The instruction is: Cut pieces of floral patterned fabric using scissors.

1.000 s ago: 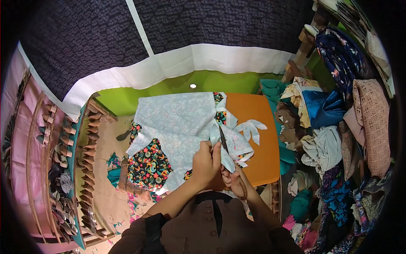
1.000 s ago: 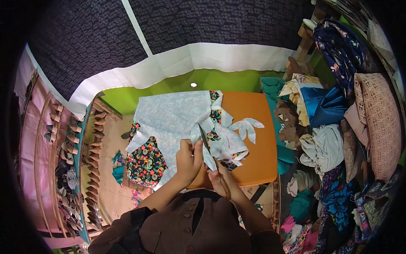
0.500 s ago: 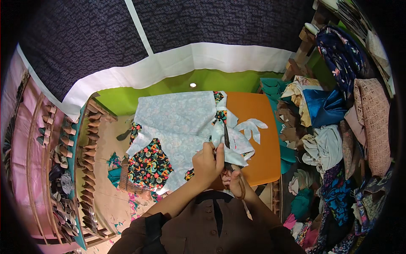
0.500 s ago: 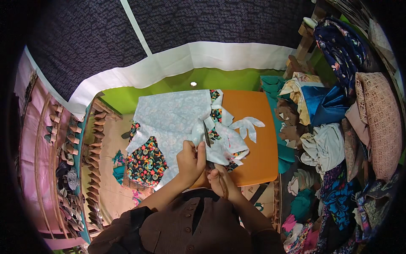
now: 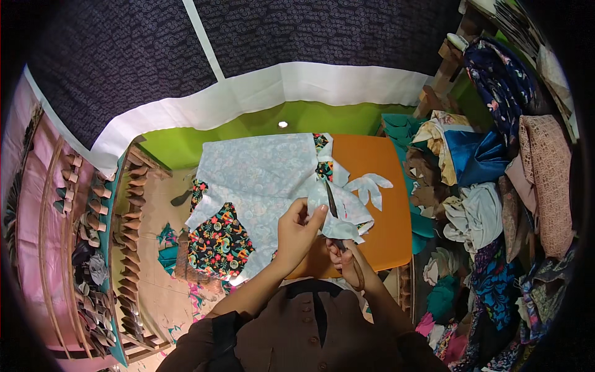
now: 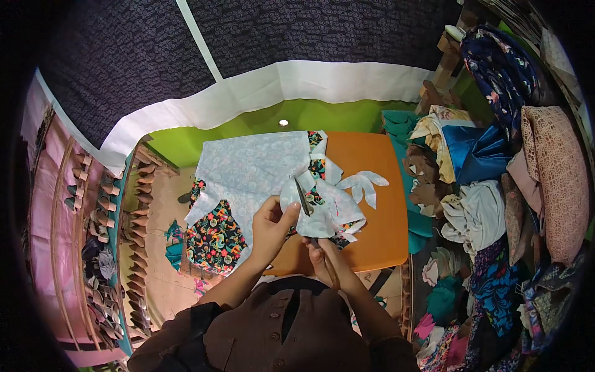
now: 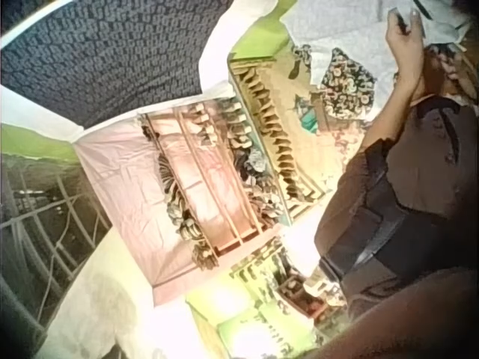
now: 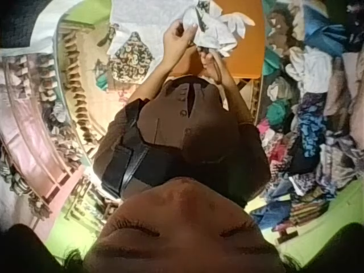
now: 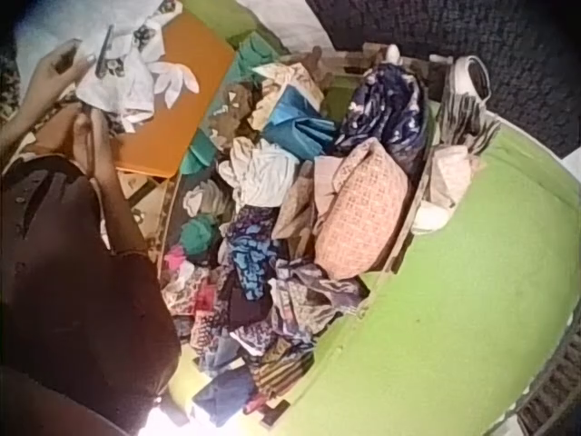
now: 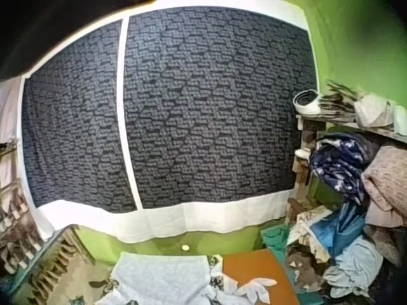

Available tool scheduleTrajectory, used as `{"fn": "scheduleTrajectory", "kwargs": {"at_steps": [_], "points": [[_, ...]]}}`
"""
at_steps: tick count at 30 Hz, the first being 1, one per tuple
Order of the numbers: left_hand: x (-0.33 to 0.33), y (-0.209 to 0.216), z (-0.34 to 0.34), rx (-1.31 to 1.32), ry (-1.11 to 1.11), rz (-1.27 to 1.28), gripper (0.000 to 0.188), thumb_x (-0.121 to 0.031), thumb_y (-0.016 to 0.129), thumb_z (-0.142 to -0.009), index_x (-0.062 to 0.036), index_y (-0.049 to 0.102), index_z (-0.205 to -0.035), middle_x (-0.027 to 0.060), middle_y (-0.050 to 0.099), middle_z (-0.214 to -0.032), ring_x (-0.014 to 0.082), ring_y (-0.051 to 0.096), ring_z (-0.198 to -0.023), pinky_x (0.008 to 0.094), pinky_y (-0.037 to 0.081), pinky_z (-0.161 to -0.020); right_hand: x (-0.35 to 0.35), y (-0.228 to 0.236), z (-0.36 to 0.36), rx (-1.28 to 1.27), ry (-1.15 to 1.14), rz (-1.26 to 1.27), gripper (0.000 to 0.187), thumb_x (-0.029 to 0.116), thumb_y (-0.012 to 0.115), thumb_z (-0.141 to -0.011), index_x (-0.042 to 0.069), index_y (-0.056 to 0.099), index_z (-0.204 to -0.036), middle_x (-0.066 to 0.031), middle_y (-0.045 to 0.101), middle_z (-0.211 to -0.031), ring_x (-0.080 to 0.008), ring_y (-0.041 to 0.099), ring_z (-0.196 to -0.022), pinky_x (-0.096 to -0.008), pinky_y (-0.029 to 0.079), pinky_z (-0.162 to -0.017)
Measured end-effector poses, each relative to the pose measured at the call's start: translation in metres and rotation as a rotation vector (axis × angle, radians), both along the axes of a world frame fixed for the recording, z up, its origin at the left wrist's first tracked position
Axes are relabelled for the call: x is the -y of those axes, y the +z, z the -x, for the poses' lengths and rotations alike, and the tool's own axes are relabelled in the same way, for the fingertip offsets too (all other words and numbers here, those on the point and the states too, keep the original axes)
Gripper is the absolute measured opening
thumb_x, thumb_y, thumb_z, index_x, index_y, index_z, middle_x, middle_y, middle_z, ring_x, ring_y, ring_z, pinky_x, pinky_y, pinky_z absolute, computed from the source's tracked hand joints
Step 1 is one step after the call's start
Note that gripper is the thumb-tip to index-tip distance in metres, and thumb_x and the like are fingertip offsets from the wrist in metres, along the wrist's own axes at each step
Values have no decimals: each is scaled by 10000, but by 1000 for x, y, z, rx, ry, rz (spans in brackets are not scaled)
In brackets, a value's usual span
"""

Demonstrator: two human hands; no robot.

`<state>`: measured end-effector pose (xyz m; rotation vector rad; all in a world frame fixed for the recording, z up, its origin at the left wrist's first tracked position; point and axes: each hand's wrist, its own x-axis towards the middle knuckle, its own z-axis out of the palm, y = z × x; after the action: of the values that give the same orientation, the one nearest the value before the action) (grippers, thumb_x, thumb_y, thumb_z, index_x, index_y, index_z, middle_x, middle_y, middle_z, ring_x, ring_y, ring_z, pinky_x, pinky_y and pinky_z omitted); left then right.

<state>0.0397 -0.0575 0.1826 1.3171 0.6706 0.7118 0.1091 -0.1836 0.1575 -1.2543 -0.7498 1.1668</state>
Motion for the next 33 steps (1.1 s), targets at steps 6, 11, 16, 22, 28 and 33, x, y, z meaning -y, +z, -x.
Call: {"fn": "scheduleTrajectory", "kwargs": {"at_steps": [6,11,16,22,28,33], "points": [[1,3,0,-12,-27,-23,157,-131,597,-793,4,541,-851,-13,533,-662,20,447,-564,162,346,-496,4,-6,-4,37,-19,-19,813,716,386,-674,6,344,-1067,28,299,-781,-35,252,-606,-153,227,-503],[0,3,0,-39,-25,-58,162,-131,602,-790,5,543,-855,-16,535,-662,20,445,-563,163,349,-495,3,-1,-5,31,-3,-25,818,714,328,-694,-12,367,-1066,6,348,-784,-62,304,-628,-186,279,-538],[0,7,1,-24,-27,-30,179,-130,612,-776,25,558,-849,10,561,-664,24,452,-593,184,377,-522,5,-1,-3,-52,47,-9,828,712,272,-720,-28,387,-1075,-4,389,-769,-76,352,-642,-201,330,-561],[-4,6,2,-158,-116,-127,166,-137,598,-792,13,536,-824,1,541,-651,32,461,-561,177,359,-484,5,-10,-2,85,-40,-29,813,717,288,-710,-13,409,-1046,3,381,-752,-73,344,-618,-201,312,-526],[-11,-1,4,-145,-139,-129,165,-138,596,-793,14,535,-812,6,543,-639,43,476,-559,191,383,-499,-1,3,-1,-28,-18,-16,780,759,348,-638,40,375,-940,49,281,-637,-22,206,-487,-172,178,-414],[-15,-2,5,-214,-171,-211,169,-147,607,-782,8,539,-771,-18,504,-590,28,426,-533,188,339,-470,-1,-3,1,21,-61,-2,781,772,352,-623,45,378,-909,53,268,-617,-28,210,-480,-178,176,-406]]}}
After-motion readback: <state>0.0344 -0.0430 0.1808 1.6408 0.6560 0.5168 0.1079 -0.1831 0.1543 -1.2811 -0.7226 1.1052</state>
